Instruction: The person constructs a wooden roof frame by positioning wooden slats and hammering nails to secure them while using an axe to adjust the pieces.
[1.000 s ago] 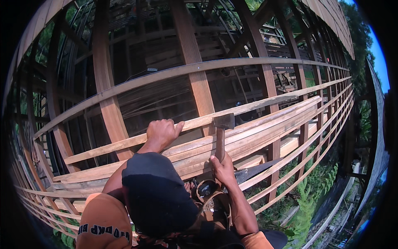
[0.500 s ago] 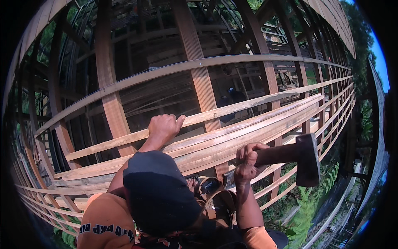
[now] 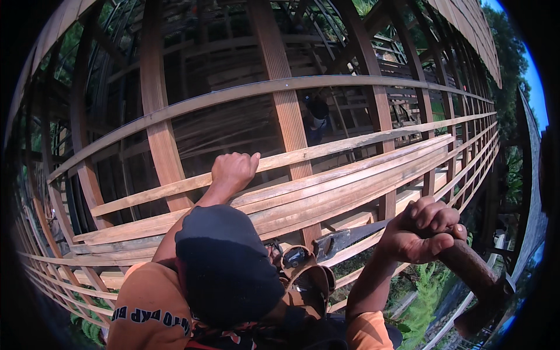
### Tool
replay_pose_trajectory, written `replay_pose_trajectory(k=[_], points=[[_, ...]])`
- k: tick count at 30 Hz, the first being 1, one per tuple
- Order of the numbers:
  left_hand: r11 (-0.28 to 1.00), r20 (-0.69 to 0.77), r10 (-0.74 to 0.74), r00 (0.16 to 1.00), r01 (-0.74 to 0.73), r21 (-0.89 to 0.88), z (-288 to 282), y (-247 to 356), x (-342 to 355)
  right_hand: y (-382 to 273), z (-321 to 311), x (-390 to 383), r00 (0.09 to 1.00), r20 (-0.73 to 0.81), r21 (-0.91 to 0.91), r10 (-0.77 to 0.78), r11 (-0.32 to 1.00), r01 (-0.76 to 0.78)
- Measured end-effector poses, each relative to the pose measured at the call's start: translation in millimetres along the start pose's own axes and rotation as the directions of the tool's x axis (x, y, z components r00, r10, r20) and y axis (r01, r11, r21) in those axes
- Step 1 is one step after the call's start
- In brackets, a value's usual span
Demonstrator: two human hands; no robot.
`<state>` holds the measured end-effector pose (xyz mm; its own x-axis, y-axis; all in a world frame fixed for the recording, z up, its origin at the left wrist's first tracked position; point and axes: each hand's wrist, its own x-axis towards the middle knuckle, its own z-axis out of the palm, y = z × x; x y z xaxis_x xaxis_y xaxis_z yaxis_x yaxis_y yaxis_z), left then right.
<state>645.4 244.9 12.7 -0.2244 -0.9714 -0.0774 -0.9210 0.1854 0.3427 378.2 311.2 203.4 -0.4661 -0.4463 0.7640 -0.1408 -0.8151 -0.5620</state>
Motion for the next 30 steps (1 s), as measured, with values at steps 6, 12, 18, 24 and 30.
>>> replay_pose_trajectory(k=[6, 12, 18, 24, 30], points=[[0.999, -0.027, -0.031, 0.999, 0.03, -0.037, -1.3, -1.0, 4.8, 51.9, -47.3, -133.8, -0.001, 0.126, -0.544, 0.992, 0.068, -0.836], [0.998, -0.001, -0.045, 0.999, 0.045, -0.037, 0.0, -3.6, 0.4, -5.0, -0.8, 22.6, 0.917, 0.148, -0.155, 0.371, 0.924, -0.349], [0.999, -0.014, -0.016, 1.0, 0.015, -0.047, 4.3, -0.7, 3.6, 22.4, -19.6, -119.8, 0.786, 0.034, -0.223, 0.617, 0.772, -0.596], [0.999, -0.082, -0.01, 0.997, 0.007, -0.045, 0.5, -3.9, -1.2, 33.8, -51.9, -143.9, 0.25, 0.183, -0.597, 0.951, 0.31, -0.74], [0.999, -0.113, -0.004, 0.994, -0.001, -0.036, 7.1, -5.5, -2.5, -9.4, 9.3, 4.5, 0.971, 0.08, 0.011, 0.224, 0.974, -0.225]])
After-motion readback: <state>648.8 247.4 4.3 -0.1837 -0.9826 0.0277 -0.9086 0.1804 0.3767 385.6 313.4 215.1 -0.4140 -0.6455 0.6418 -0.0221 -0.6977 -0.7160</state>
